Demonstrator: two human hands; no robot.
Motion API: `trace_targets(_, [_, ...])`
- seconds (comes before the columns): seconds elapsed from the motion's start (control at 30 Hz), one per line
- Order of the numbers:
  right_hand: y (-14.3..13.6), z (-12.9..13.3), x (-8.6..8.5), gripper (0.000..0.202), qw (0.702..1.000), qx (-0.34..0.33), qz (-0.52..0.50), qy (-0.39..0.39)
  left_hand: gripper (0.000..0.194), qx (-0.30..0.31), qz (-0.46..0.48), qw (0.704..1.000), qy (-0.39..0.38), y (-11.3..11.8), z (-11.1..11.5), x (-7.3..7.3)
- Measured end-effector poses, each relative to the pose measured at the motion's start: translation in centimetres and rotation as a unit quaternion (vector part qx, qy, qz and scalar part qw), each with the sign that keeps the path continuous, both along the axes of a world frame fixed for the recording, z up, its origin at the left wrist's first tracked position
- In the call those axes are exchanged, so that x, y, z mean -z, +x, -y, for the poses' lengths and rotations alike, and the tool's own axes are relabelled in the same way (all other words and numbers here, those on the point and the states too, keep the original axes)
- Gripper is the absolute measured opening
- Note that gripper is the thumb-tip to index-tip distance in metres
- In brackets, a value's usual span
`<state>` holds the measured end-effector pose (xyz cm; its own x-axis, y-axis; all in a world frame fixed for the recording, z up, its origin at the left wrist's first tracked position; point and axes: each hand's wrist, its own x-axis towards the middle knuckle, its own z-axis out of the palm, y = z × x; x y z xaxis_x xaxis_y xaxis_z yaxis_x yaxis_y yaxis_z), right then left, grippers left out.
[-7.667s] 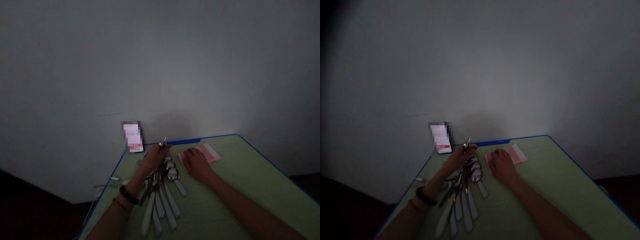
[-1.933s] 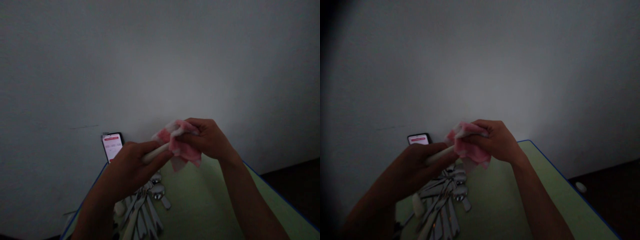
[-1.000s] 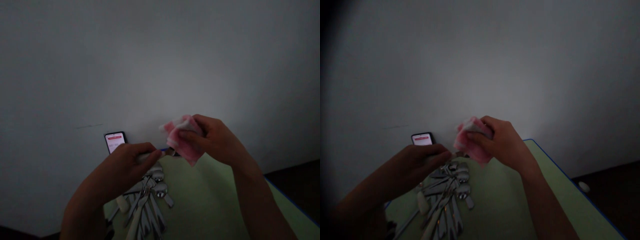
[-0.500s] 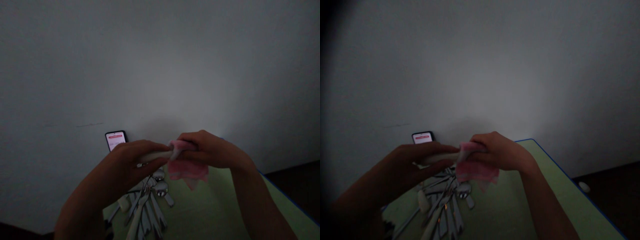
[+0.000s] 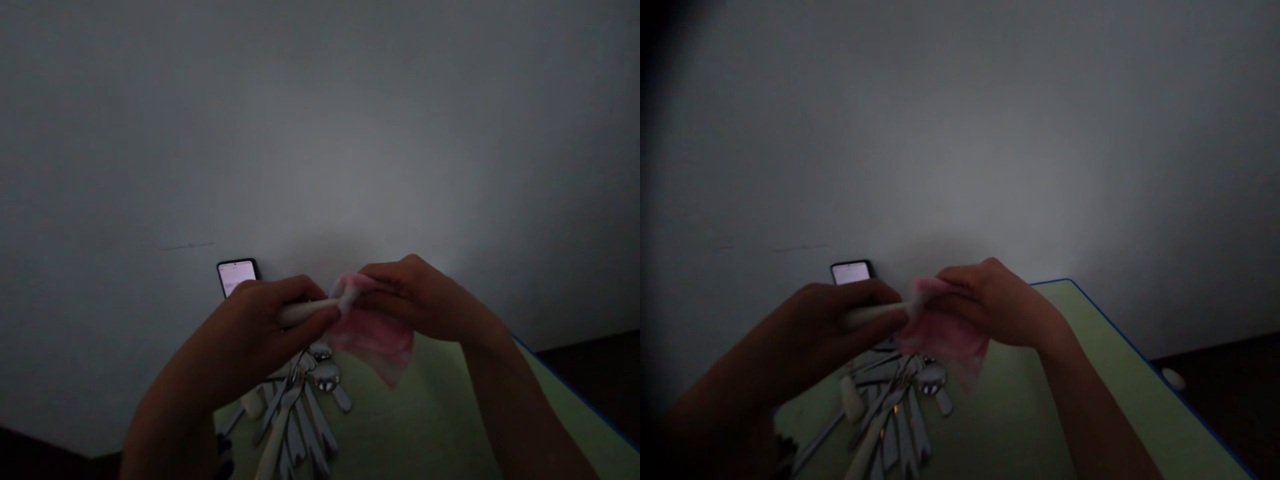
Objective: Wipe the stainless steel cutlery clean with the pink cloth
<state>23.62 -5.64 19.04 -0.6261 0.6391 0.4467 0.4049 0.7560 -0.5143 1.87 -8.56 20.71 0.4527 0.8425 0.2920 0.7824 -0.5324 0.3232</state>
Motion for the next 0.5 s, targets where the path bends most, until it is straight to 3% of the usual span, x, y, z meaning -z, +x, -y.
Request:
trace_targets(0.2, [-0.8,-0.3,0.4,0.028,0.988,0.073,-0.132,-0.018,0.029,-0.027,0.024,0.996,0.079,0.7,0.5,-0.5])
trace_targets(0.3, [-0.9,-0.2,0.4,0.029,0.983,0.066,-0.164,-0.043,0.028,-0.051,0.022,0.99,0.132,0.9,0.9,-0.4])
trace_targets(0.4, [-0.3,-0.2,0.2,0.029,0.988,0.027,-0.129,-0.082,0.027,-0.039,0.015,0.989,0.14,1.1,1.1,-0.2])
trace_targets(0.5, [0.6,-0.3,-0.1,0.027,0.994,-0.013,-0.033,-0.102,0.025,0.0,0.003,0.995,0.096,1.1,0.9,0.0])
